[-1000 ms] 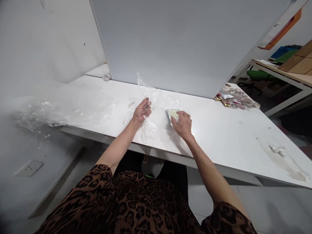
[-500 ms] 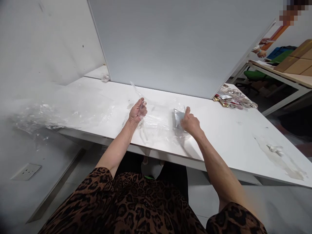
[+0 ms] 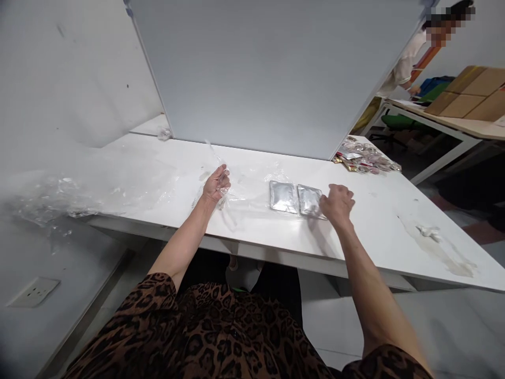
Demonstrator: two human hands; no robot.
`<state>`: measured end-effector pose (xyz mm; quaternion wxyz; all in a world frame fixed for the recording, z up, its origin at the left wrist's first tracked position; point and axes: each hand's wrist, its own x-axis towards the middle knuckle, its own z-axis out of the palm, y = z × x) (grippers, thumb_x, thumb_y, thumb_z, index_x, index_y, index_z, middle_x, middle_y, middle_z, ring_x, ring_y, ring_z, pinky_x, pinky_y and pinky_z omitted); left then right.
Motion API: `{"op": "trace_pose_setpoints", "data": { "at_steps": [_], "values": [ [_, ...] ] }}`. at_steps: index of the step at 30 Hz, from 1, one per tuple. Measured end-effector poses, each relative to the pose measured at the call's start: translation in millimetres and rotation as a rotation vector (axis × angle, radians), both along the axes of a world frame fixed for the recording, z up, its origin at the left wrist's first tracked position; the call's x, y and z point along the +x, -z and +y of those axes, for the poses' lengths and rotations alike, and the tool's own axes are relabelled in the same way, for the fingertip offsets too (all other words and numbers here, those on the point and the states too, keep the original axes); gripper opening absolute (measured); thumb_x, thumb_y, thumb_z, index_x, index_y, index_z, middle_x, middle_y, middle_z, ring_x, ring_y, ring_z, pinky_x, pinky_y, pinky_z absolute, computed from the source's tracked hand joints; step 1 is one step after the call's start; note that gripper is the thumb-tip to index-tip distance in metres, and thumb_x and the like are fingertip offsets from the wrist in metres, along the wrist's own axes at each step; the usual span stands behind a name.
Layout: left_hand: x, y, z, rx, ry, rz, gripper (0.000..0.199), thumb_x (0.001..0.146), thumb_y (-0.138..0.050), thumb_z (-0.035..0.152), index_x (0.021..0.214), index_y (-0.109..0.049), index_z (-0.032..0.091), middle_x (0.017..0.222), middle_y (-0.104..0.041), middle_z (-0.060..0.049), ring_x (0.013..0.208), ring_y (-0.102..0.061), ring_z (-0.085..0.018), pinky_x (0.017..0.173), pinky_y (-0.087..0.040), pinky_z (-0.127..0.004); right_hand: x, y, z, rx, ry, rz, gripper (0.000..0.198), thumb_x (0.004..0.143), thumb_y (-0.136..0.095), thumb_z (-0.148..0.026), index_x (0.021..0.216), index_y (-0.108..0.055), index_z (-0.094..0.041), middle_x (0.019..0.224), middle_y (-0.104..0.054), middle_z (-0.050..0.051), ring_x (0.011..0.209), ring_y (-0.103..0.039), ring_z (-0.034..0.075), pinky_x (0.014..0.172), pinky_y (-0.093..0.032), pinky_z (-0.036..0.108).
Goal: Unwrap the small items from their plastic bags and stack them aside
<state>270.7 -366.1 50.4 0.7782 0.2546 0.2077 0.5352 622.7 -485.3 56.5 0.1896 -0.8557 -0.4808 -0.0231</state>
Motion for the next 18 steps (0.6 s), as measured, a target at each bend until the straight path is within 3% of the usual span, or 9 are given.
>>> {"op": "trace_pose_setpoints", "data": {
  "at_steps": [5, 7, 9, 13, 16, 18],
  "values": [
    [-2.7, 0.4, -2.3, 0.007, -0.024, 0.026, 0.018, 0.102, -0.056, 0.024, 0.086, -0.058, 0.017, 0.061, -0.058, 0.008, 0.03, -0.023, 0.001, 0.033, -0.019, -0.015, -97.1, -13.8, 16.0, -0.212, -0.304, -0.105, 0.054, 0.104, -0.03, -0.045, 0.133, -0.053, -0.006, 0.123, -0.064, 0.028, 0.116, -0.058, 0.037, 0.095, -0.045, 0.046],
    [-5.7, 1.1, -3.8, 0.013, -0.031, 0.035, 0.019, 0.103, -0.052, 0.023, 0.086, -0.057, 0.018, 0.061, -0.059, 0.008, 0.03, -0.023, 0.001, 0.033, -0.019, -0.015, -126.7, -12.5, 24.1, -0.281, -0.4, -0.103, 0.056, 0.103, -0.037, -0.047, 0.136, -0.049, -0.003, 0.125, -0.062, 0.03, 0.117, -0.058, 0.038, 0.094, -0.045, 0.045],
    [-8.7, 1.7, -5.1, 0.013, -0.028, 0.04, 0.021, 0.105, -0.048, 0.022, 0.086, -0.057, 0.018, 0.061, -0.059, 0.008, 0.029, -0.023, 0.001, 0.033, -0.019, -0.015, -142.3, -7.9, 28.9, -0.308, -0.441, -0.102, 0.052, 0.1, -0.046, -0.038, 0.137, -0.046, 0.0, 0.126, -0.061, 0.032, 0.118, -0.058, 0.04, 0.093, -0.046, 0.045],
    [-11.4, 1.3, -6.5, -0.001, -0.03, 0.026, 0.021, 0.105, -0.049, 0.022, 0.086, -0.057, 0.018, 0.061, -0.06, 0.008, 0.029, -0.023, 0.0, 0.032, -0.02, -0.015, -136.8, -1.4, 28.8, -0.335, -0.451, -0.117, 0.047, 0.094, -0.046, -0.013, 0.138, -0.042, 0.003, 0.121, -0.063, 0.032, 0.114, -0.062, 0.038, 0.091, -0.047, 0.043],
    [-10.9, 0.1, -6.4, -0.011, -0.019, -0.002, 0.025, 0.106, -0.044, 0.021, 0.085, -0.056, 0.018, 0.06, -0.06, 0.007, 0.029, -0.022, 0.0, 0.032, -0.019, -0.015, -112.9, -4.6, 26.2, -0.36, -0.413, -0.126, 0.05, 0.091, -0.045, -0.007, 0.14, -0.043, 0.003, 0.111, -0.067, 0.029, 0.105, -0.067, 0.036, 0.088, -0.049, 0.042],
    [-10.6, -0.6, -6.0, -0.013, -0.013, -0.021, 0.029, 0.107, -0.039, 0.019, 0.084, -0.056, 0.017, 0.059, -0.059, 0.007, 0.029, -0.022, 0.0, 0.032, -0.018, -0.015, -90.1, -8.7, 25.9, -0.295, -0.33, -0.068, 0.052, 0.088, -0.048, -0.007, 0.14, -0.046, -0.001, 0.105, -0.069, 0.025, 0.1, -0.069, 0.035, 0.086, -0.051, 0.042]
  ]
}}
